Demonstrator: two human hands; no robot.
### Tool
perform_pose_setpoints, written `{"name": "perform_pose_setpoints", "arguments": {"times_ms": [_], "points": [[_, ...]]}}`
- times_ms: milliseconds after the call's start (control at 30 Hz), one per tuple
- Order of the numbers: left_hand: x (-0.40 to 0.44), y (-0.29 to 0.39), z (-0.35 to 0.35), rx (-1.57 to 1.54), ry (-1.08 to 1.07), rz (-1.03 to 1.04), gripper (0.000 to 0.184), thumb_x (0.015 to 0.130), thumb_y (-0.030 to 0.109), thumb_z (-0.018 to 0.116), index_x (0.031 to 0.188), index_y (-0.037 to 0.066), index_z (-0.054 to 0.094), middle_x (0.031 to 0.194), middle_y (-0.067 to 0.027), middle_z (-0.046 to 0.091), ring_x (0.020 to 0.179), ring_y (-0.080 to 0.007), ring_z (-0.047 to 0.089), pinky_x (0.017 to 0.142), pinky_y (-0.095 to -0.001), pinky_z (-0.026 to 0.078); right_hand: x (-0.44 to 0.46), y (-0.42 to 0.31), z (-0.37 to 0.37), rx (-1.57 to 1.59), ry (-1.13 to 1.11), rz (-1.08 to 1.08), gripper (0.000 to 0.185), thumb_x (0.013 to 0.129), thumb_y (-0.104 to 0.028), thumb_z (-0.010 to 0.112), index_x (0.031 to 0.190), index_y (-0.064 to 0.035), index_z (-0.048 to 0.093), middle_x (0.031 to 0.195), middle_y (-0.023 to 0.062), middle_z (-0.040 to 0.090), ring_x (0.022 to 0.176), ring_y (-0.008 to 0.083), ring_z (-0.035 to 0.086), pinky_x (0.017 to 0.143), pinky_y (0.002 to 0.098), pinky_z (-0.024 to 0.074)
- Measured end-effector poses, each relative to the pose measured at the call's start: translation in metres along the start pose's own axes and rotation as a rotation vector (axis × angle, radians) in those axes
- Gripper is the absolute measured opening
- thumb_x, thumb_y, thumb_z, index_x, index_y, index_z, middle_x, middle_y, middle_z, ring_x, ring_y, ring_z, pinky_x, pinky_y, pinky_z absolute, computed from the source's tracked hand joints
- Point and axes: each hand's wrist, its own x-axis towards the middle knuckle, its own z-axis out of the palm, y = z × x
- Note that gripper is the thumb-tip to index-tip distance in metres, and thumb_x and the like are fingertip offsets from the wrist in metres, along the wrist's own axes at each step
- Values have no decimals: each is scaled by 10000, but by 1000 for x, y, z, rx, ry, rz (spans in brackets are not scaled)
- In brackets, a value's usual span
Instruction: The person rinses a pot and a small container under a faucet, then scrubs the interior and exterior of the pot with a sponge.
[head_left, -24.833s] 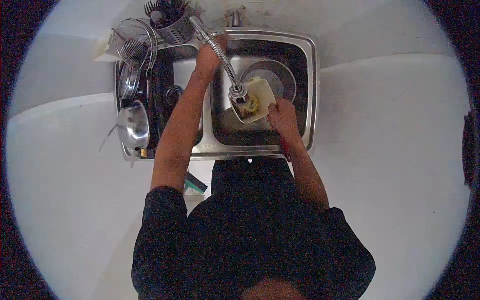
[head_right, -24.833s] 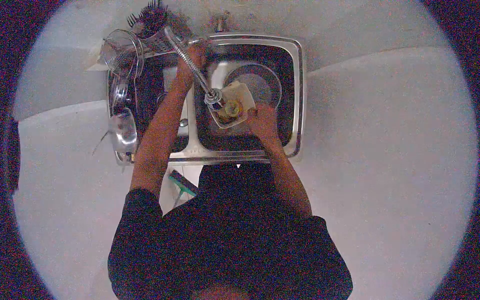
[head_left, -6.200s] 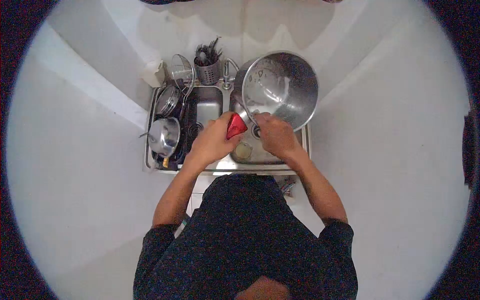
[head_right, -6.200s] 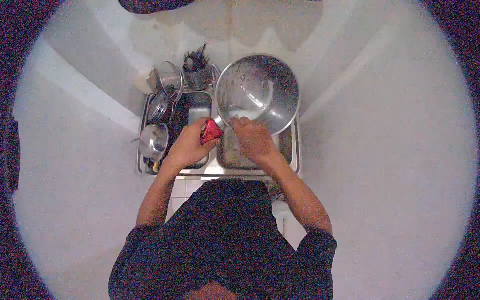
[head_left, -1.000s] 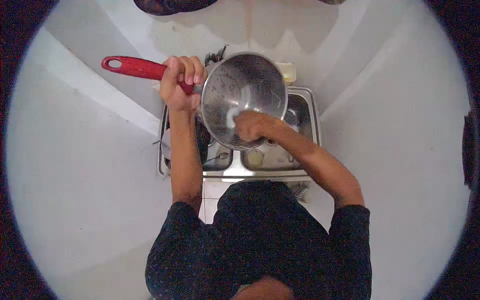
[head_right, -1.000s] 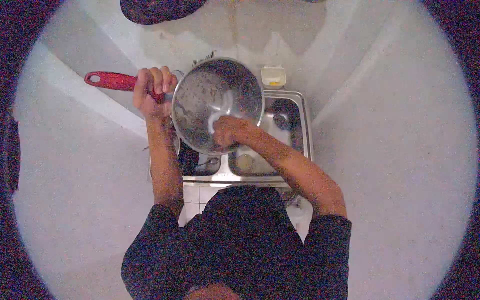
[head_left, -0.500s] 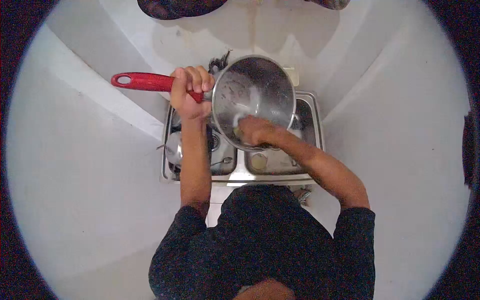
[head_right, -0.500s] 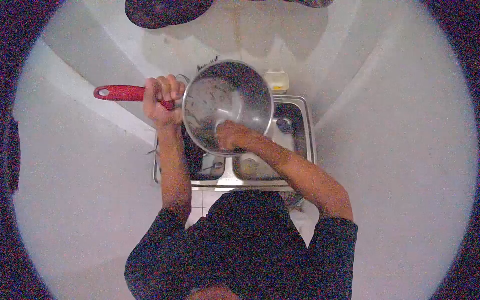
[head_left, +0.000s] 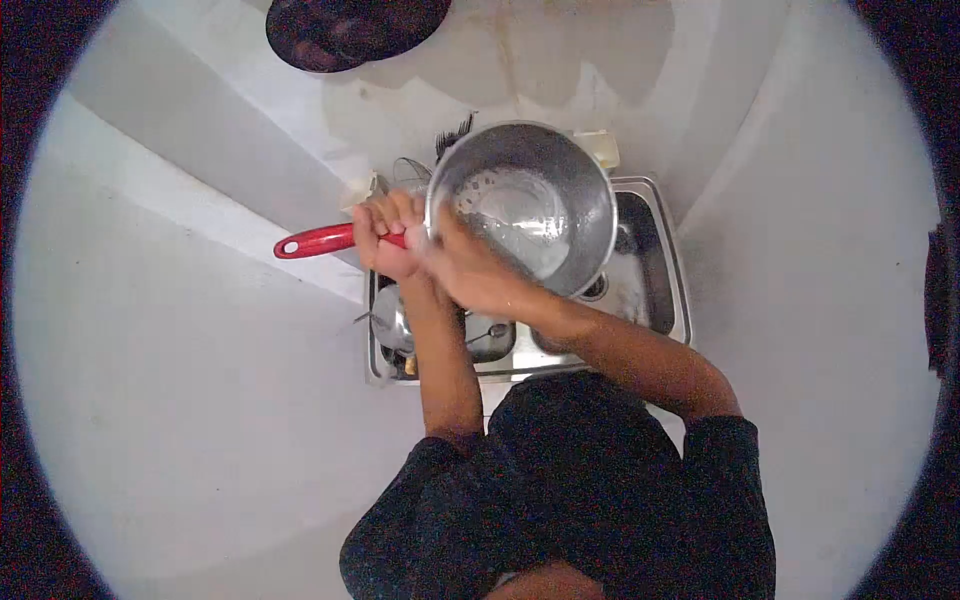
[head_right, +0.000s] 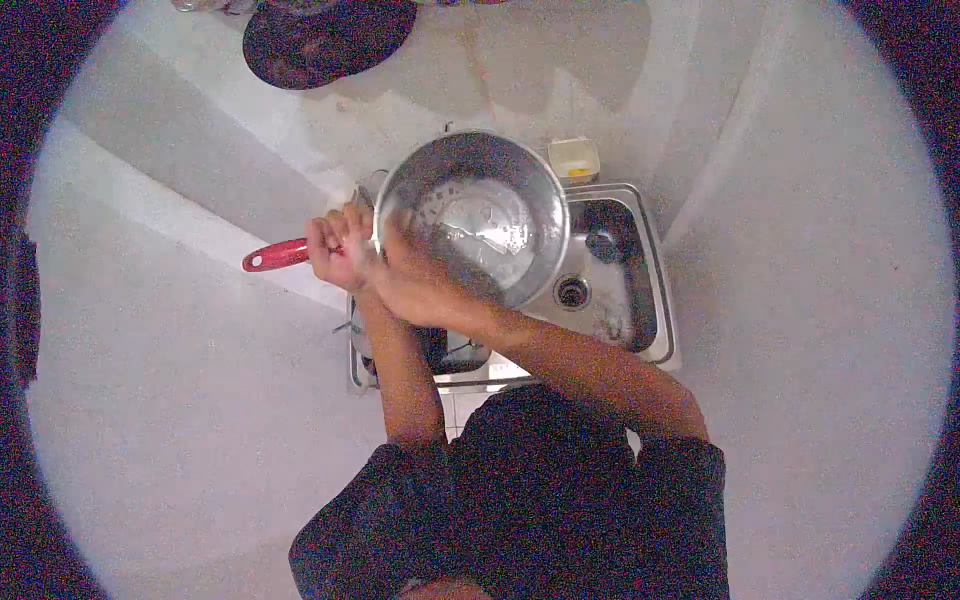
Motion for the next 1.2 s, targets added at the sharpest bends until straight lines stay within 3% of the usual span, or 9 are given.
{"name": "perform_pose_setpoints", "arguments": {"times_ms": [67,100,233,333,467,667,967,1133,1200], "points": [[3,13,-7,-66,40,-11,426,986,292,476,603,137,370,530,-8,363,515,-141,363,484,-282,317,-18,-12,-4,-240,-265,0,747,954,-553,420,1382,39,263,1276,307,477,1247,397,454,1048,455,346],[3,15,-12,-76,61,-5,427,983,300,483,604,138,370,527,-6,361,508,-139,357,478,-279,313,-26,-47,-21,-190,-408,59,885,930,-565,454,1441,77,121,1391,400,313,1371,459,280,1114,481,260],[-3,17,-2,-43,139,-1,431,979,318,493,604,145,369,523,-4,359,505,-138,353,485,-271,314,-24,-47,13,-212,-129,-23,983,906,-543,518,1404,170,59,1384,457,216,1344,541,240,1131,471,228],[-10,20,6,-36,221,22,429,979,314,492,604,146,369,523,-4,362,505,-138,353,489,-272,317,-17,-55,38,-568,155,-226,999,895,-515,555,1399,189,56,1378,480,191,1358,540,204,1140,468,211],[-12,14,0,-23,276,34,426,980,310,490,605,148,370,524,-4,365,506,-138,353,494,-274,321,-38,-48,13,-449,-118,-250,951,893,-502,564,1392,196,152,1394,487,153,1360,571,150,1150,491,178],[-9,13,-24,-13,203,8,419,981,297,485,605,152,369,525,-5,368,511,-137,352,517,-286,336,-34,-43,22,-443,-3,-123,906,885,-494,574,1373,189,234,1381,476,208,1339,537,265,1134,492,237],[-9,10,-7,-19,185,54,417,970,285,492,601,141,360,527,-19,369,536,-165,357,557,-339,357,-97,-6,-53,-739,-145,-616,628,826,-458,649,1248,-5,549,1370,255,458,1256,405,464,1038,455,399],[-9,12,-5,52,118,54,391,970,285,489,639,133,346,551,-10,307,567,-180,323,558,-328,315,-115,19,-135,-761,-220,-312,325,839,-311,650,1115,-140,642,1381,136,505,1236,354,505,1065,473,382],[-10,14,0,12,127,22,405,966,280,498,619,135,348,540,-12,314,552,-179,331,554,-328,321,-104,49,-169,-798,-164,-557,253,841,-244,648,1062,-122,641,1348,140,529,1217,340,524,1075,479,373]]}}
